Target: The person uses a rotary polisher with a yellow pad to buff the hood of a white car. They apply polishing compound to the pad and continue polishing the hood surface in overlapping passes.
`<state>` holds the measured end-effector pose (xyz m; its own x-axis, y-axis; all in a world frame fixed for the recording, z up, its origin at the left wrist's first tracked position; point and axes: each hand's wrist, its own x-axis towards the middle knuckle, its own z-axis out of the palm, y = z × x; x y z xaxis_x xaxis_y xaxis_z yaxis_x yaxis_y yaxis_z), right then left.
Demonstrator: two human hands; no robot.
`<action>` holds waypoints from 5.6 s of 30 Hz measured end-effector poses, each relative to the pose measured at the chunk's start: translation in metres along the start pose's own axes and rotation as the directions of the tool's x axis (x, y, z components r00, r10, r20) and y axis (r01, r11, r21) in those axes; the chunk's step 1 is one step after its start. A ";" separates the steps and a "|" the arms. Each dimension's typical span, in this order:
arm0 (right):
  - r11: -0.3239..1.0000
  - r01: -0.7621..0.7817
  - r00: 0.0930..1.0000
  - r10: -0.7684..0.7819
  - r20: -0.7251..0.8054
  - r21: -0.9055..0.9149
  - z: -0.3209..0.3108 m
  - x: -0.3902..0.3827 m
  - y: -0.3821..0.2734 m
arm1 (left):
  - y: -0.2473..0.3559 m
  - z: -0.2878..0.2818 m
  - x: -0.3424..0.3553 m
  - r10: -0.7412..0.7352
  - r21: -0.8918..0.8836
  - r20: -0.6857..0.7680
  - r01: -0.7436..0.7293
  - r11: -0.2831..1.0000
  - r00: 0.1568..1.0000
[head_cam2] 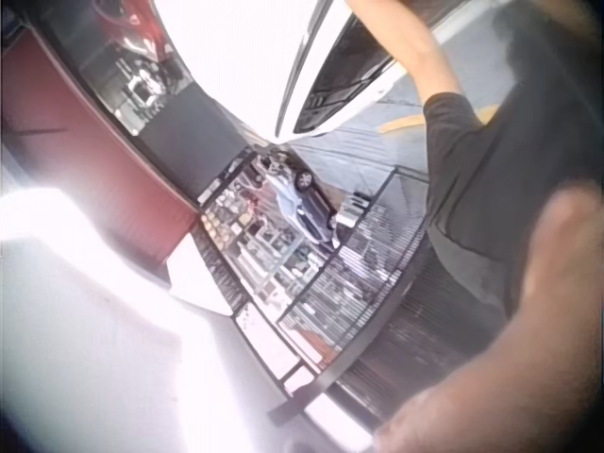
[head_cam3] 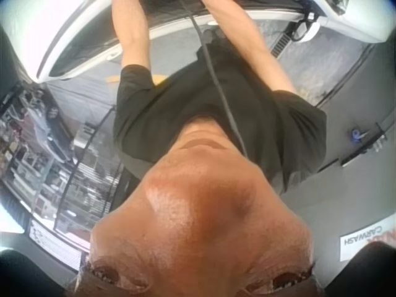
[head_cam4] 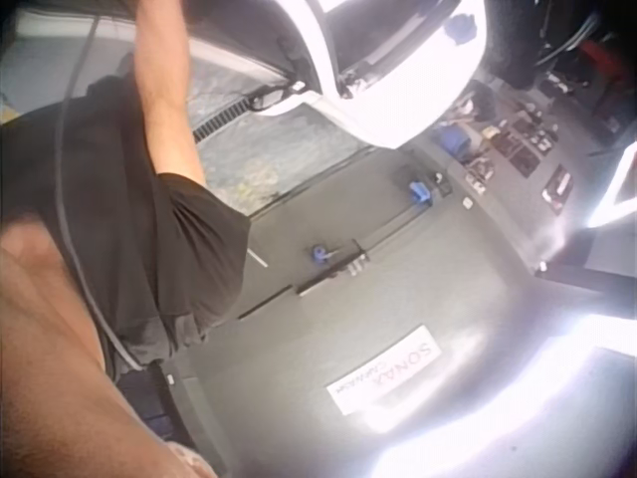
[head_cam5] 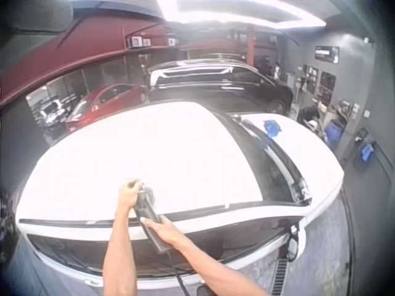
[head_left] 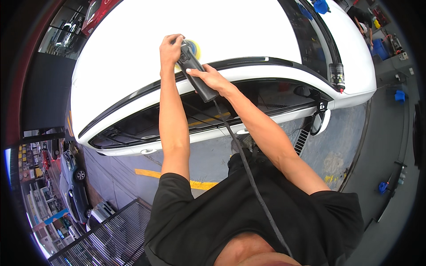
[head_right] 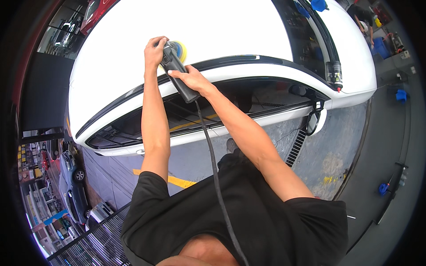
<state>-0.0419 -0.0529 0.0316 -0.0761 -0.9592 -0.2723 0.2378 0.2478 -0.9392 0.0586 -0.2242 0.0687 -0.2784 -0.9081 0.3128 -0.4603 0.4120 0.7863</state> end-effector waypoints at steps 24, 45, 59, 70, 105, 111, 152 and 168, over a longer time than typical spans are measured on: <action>0.996 0.048 0.943 -0.019 -0.331 0.078 -0.115 -0.071 0.004 | 0.103 0.146 -0.012 0.131 0.038 0.268 -0.147 0.988 0.954; 0.994 0.009 0.844 0.051 -0.533 0.111 -0.256 -0.129 0.006 | 0.191 0.318 -0.050 0.203 0.164 0.425 -0.296 0.941 0.882; 0.967 -0.149 0.750 -0.026 -0.661 -0.207 -0.308 -0.127 -0.008 | 0.223 0.370 -0.055 0.172 0.189 0.430 -0.275 0.943 0.886; 0.645 -0.329 0.804 -0.191 -0.563 -0.690 -0.227 -0.074 -0.063 | 0.171 0.291 -0.019 0.114 0.153 0.211 -0.148 0.977 0.971; 0.335 -0.070 0.949 -0.268 -0.166 -0.940 -0.033 0.073 -0.086 | -0.065 0.020 -0.056 -0.014 0.300 -0.581 0.230 0.926 0.814; 0.332 -0.086 0.964 -0.209 -0.163 -0.939 -0.006 0.087 -0.095 | -0.067 0.019 -0.056 -0.064 0.297 -0.565 0.275 0.914 0.822; 0.410 -0.209 0.947 -0.140 -0.288 -0.888 -0.059 0.084 -0.106 | -0.085 0.026 -0.048 -0.155 0.482 -0.447 0.383 0.788 0.881; 0.455 -0.254 0.933 -0.117 -0.340 -0.854 -0.105 0.063 -0.109 | -0.074 0.020 -0.048 -0.185 0.526 -0.410 0.397 0.752 0.893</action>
<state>-0.1747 -0.1260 0.0952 -0.4276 -0.8779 -0.2155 -0.6991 0.4723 -0.5369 0.0886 -0.2093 -0.0150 0.1816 -0.9181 0.3524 -0.9002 -0.0109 0.4353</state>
